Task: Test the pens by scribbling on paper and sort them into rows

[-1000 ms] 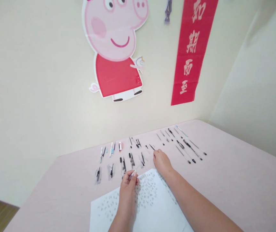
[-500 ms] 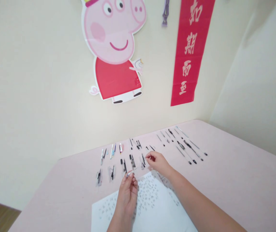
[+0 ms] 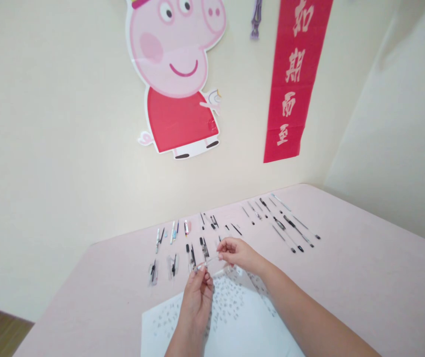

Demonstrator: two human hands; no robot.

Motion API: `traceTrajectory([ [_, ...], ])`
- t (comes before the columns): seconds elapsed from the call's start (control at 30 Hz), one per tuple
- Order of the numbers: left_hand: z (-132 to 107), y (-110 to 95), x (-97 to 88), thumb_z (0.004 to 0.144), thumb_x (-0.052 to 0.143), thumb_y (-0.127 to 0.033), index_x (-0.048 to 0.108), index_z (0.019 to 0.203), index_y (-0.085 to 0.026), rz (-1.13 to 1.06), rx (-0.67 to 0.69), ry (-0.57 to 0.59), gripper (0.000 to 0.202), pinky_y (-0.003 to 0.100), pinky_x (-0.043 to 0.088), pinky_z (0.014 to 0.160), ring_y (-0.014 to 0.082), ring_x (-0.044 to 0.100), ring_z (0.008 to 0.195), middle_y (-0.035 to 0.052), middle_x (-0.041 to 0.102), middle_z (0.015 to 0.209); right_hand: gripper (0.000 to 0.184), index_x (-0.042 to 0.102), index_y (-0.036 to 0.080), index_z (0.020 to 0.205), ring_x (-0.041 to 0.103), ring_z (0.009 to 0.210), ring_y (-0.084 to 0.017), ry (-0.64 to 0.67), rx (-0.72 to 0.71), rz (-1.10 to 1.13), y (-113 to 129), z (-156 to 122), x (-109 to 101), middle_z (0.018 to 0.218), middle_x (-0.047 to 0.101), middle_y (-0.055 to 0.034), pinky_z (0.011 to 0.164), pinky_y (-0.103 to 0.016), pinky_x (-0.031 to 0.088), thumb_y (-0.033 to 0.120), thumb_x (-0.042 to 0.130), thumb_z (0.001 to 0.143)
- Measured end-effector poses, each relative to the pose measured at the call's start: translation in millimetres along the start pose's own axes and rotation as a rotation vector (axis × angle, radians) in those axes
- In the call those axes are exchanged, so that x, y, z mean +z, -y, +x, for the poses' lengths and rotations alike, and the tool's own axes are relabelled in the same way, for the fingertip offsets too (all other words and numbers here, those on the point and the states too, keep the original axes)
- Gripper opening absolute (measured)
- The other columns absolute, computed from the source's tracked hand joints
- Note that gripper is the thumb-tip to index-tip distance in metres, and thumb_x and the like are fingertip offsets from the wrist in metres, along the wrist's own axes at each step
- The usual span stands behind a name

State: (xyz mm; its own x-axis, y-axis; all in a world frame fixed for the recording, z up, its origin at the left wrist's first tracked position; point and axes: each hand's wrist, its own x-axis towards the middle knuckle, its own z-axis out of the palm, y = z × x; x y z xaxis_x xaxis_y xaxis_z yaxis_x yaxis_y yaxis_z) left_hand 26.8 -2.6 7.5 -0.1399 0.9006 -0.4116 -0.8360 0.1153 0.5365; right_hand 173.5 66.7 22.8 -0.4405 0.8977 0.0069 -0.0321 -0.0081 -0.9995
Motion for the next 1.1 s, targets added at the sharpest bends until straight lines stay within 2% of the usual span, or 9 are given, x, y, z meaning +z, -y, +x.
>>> traceTrajectory([
  [0.17,0.6,0.4,-1.1,0.083,0.051,0.000,0.061,0.071,-0.009,0.020,-0.012,0.029,0.017,0.012,0.047,0.045,0.0040,0.053,0.049,0.0005,0.057,0.064,0.036,0.056,0.016,0.079,0.043,0.042,-0.004,0.035,0.005,0.057,-0.8,0.8,0.3,0.058,0.053,0.0076,0.041,-0.018,0.035,0.039,0.076,0.061],
  [0.53,0.7,1.1,-1.3,0.083,0.051,0.000,0.060,0.070,-0.009,-0.013,-0.042,0.004,0.018,0.013,0.047,0.045,0.0043,0.053,0.050,0.0023,0.059,0.065,0.037,0.057,0.016,0.074,0.043,0.042,-0.006,0.034,0.014,0.058,-1.9,1.2,1.5,0.053,0.053,0.0069,0.042,-0.019,0.034,0.045,0.075,0.060],
  [0.7,0.1,0.8,0.0,0.082,0.053,0.000,0.060,0.070,-0.010,-0.013,-0.045,-0.007,0.017,0.013,0.046,0.044,0.0045,0.053,0.049,0.0021,0.059,0.065,0.035,0.055,0.016,0.072,0.046,0.045,-0.006,-0.051,-0.035,-0.017,-3.2,2.2,-7.2,0.062,0.059,0.0026,0.044,-0.019,0.037,0.050,0.066,0.069],
  [0.83,0.5,0.8,-1.0,0.082,0.054,0.000,0.060,0.070,-0.010,0.007,-0.058,-0.004,0.016,0.013,0.046,0.043,0.0048,0.053,0.049,0.0015,0.058,0.064,0.021,0.053,0.018,0.069,0.045,0.041,-0.009,-0.308,-0.023,-0.220,-12.2,8.8,-23.2,0.050,0.048,0.0065,0.043,-0.020,0.035,0.037,0.055,0.079],
  [0.93,1.3,1.2,-2.3,0.083,0.054,-0.002,0.061,0.071,-0.009,0.019,-0.059,0.004,0.016,0.014,0.045,0.043,0.0049,0.053,0.049,0.0016,0.058,0.064,0.014,0.058,0.017,0.074,0.054,0.052,-0.011,-0.451,-0.022,-0.474,-18.0,15.3,-35.5,0.061,0.058,0.0015,0.052,-0.022,0.041,0.023,0.047,0.081],
  [1.0,1.6,1.4,-2.6,0.083,0.054,-0.002,0.061,0.071,-0.009,0.019,-0.059,0.002,0.015,0.014,0.045,0.043,0.0050,0.053,0.049,0.0015,0.059,0.064,0.019,0.063,0.015,0.086,0.060,0.065,-0.013,-0.451,0.002,-0.703,-18.7,19.3,-41.3,0.075,0.066,-0.0027,0.062,-0.022,0.044,0.018,0.044,0.083],
  [1.1,1.1,1.3,-2.1,0.082,0.054,-0.002,0.061,0.071,-0.010,0.019,-0.062,-0.010,0.015,0.014,0.046,0.043,0.0052,0.054,0.049,0.0014,0.059,0.064,0.028,0.064,0.014,0.104,0.062,0.085,-0.015,-0.403,0.026,-1.002,-15.6,25.1,-45.3,0.094,0.068,-0.0076,0.077,-0.023,0.042,0.014,0.043,0.085],
])
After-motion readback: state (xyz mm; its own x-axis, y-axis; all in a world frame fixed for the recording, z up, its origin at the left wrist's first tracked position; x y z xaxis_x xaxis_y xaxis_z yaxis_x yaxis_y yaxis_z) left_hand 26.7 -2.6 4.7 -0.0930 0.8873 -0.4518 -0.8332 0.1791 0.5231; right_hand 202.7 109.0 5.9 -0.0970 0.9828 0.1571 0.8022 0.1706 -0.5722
